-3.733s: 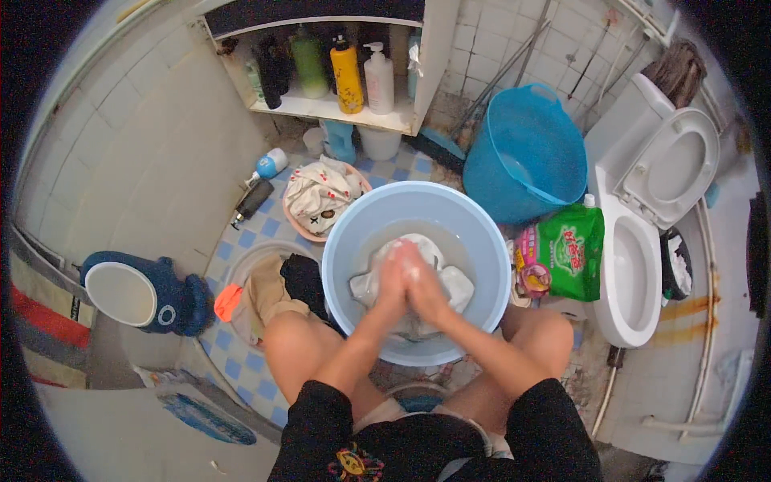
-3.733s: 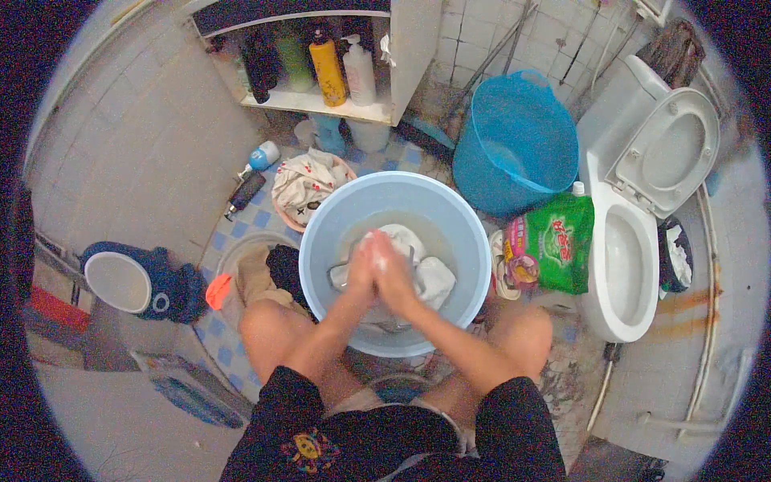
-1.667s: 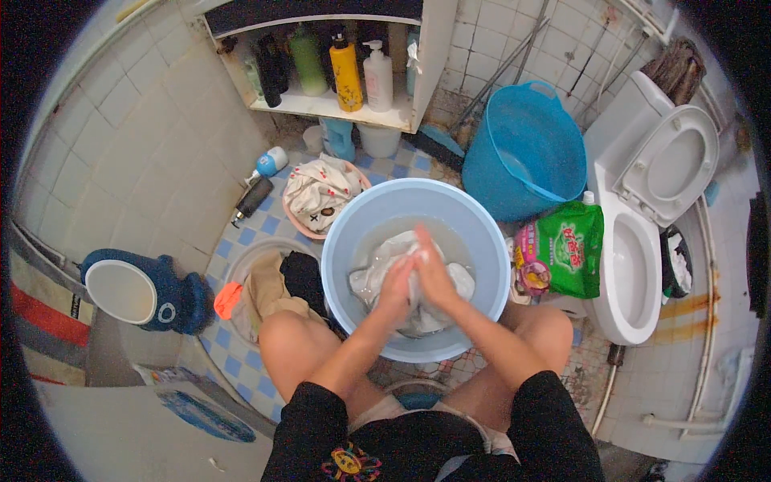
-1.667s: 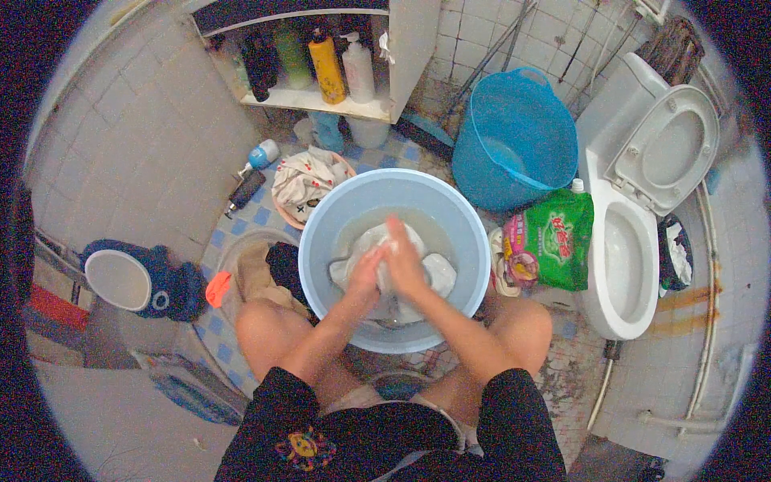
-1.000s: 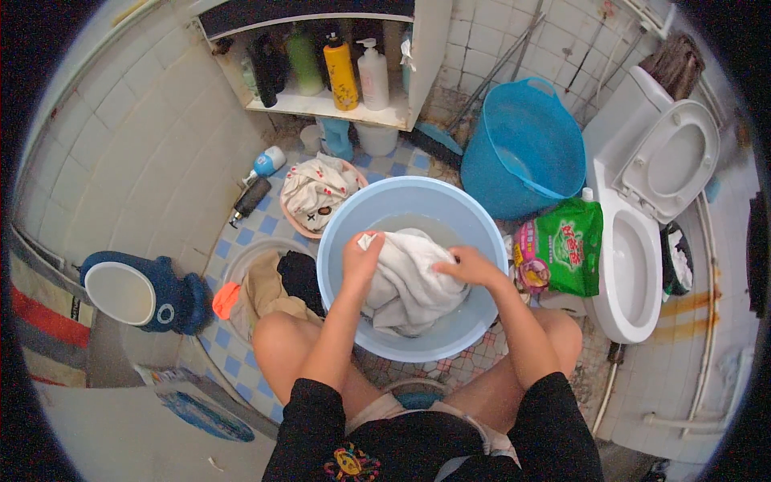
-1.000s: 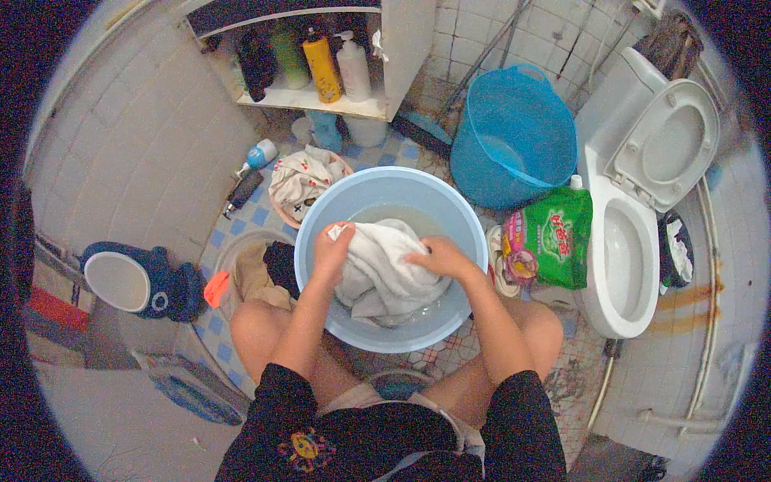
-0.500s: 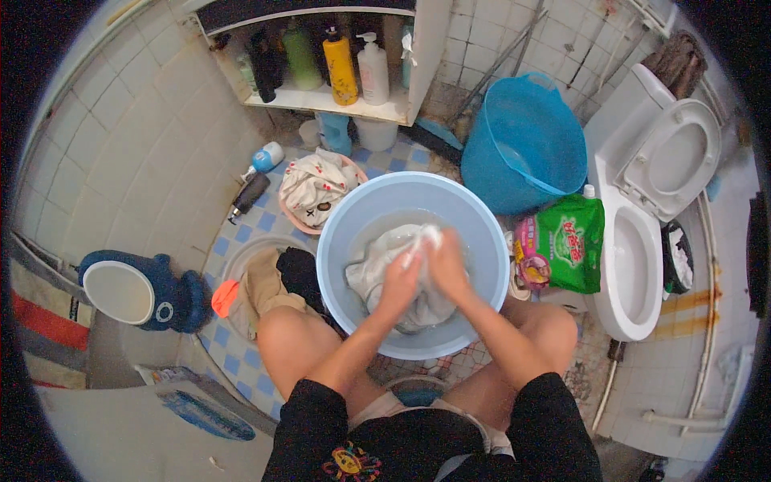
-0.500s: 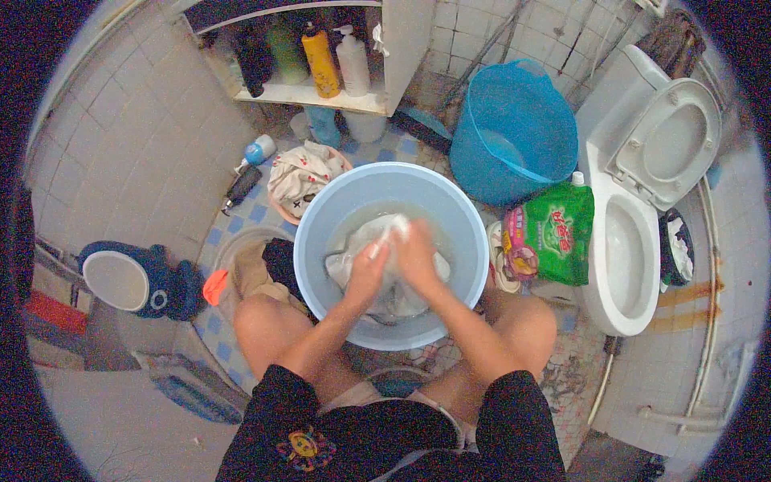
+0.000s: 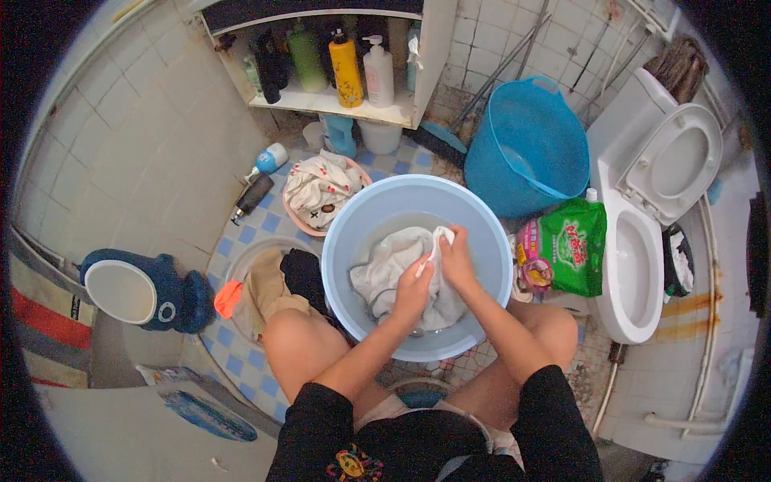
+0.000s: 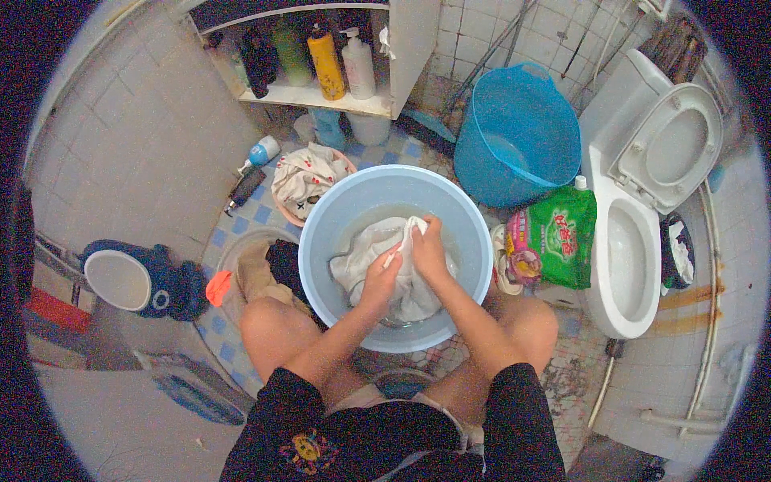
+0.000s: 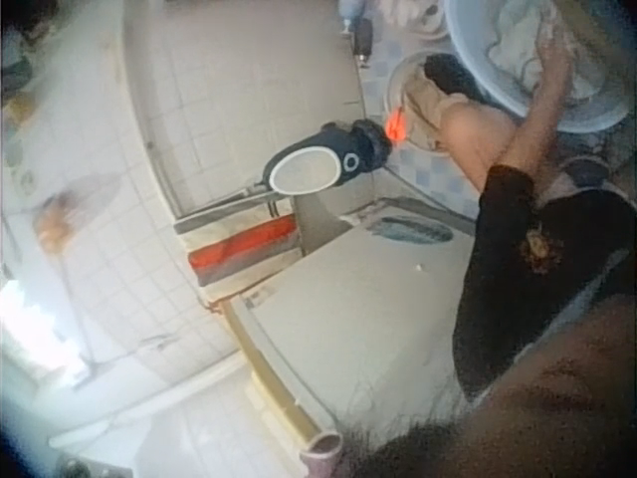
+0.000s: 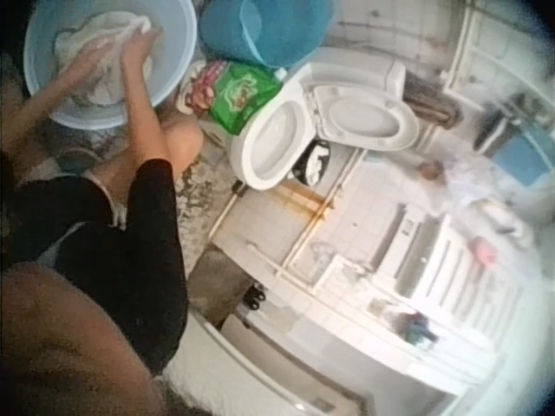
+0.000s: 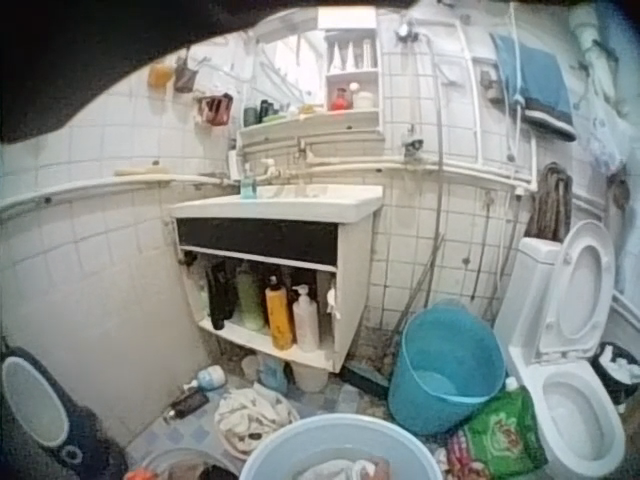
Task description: The person washes a white cloth by hand in a basin of water, rubbing the fabric together repeatedly and then wringing it out.
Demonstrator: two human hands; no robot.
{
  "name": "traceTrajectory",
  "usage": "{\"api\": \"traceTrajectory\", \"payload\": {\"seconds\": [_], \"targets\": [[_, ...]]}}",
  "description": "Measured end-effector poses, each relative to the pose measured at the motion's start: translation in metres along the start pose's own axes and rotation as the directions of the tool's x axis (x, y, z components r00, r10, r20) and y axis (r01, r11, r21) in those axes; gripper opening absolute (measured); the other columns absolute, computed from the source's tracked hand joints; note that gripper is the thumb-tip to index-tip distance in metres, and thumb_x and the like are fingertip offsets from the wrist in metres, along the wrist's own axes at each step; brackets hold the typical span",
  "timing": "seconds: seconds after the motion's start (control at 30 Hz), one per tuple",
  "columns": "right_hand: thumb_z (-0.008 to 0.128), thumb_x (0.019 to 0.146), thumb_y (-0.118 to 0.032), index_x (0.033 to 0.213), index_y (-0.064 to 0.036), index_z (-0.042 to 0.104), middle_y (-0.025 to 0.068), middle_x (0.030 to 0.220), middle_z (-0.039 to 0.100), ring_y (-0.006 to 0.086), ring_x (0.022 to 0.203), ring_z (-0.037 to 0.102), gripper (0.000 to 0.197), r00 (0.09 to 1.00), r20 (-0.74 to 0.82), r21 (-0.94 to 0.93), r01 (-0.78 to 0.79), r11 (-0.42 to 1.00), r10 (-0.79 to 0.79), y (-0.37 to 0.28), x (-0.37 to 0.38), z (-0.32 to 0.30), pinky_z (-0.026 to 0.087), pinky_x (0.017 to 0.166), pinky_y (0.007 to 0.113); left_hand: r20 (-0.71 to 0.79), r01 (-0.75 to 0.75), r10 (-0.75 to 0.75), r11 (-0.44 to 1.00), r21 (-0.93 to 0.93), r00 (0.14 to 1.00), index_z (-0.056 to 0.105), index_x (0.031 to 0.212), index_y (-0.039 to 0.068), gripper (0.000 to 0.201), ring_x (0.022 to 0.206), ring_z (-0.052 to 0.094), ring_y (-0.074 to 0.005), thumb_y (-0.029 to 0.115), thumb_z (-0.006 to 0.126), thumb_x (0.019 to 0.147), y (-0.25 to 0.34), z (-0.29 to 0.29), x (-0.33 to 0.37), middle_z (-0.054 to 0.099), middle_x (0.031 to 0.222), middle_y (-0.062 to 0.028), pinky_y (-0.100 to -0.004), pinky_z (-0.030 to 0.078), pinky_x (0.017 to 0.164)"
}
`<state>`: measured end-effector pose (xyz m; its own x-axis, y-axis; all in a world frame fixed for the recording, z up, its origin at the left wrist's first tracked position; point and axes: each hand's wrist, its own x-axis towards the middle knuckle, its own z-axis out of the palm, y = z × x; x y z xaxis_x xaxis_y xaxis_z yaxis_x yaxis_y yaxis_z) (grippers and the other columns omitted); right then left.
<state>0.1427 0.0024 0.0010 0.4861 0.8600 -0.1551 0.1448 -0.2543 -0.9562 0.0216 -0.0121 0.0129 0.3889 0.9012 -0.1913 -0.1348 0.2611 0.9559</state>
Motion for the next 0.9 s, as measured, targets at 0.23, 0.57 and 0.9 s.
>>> {"api": "traceTrajectory", "payload": {"seconds": [0.23, 0.57, 0.9], "targets": [[0.033, 0.088, -0.015, 0.130, 0.0020, 0.029, 0.0204, 0.134, 0.031, 0.0294, 0.125, 0.029, 0.045, 0.729, 0.374, -0.178, 0.663, 0.728, -0.573, -0.022, -0.068, 0.045, 0.019, 0.104, 0.035, -0.068, -0.013, -0.015, 0.919, -0.395, 0.998, 0.051, 0.113, 0.002, 0.038, 0.097, 0.051, -0.0169, 0.028, 0.046, 0.086, -0.025, -0.064, 0.041, 0.055, 0.104, -0.0080, -0.0292, 0.038, 0.085], [0.037, 0.088, -0.016, 0.128, 0.0010, 0.033, 0.0208, 0.132, 0.033, 0.0298, 0.125, 0.029, 0.044, 0.669, 0.398, -0.183, 0.728, 0.660, -0.628, -0.005, -0.055, 0.046, 0.022, 0.103, 0.035, 0.091, -0.160, 0.188, 0.955, -0.251, 0.978, 0.052, 0.110, 0.001, 0.033, 0.100, 0.049, -0.0162, 0.024, 0.044, 0.088, -0.015, -0.059, 0.033, 0.055, 0.105, -0.0112, -0.0318, 0.043, 0.080], [0.040, 0.087, -0.017, 0.128, 0.0003, 0.034, 0.0192, 0.132, 0.035, 0.0324, 0.124, 0.031, 0.044, 0.970, 0.157, -0.184, 0.213, 0.960, -0.185, 0.016, -0.010, 0.019, 0.022, 0.103, 0.038, -0.003, 0.001, 0.000, 0.966, 0.257, 1.000, 0.049, 0.112, 0.002, 0.033, 0.095, 0.052, -0.0184, 0.023, 0.046, 0.087, 0.002, -0.033, 0.015, 0.056, 0.105, -0.0094, -0.0319, 0.040, 0.086]]}}
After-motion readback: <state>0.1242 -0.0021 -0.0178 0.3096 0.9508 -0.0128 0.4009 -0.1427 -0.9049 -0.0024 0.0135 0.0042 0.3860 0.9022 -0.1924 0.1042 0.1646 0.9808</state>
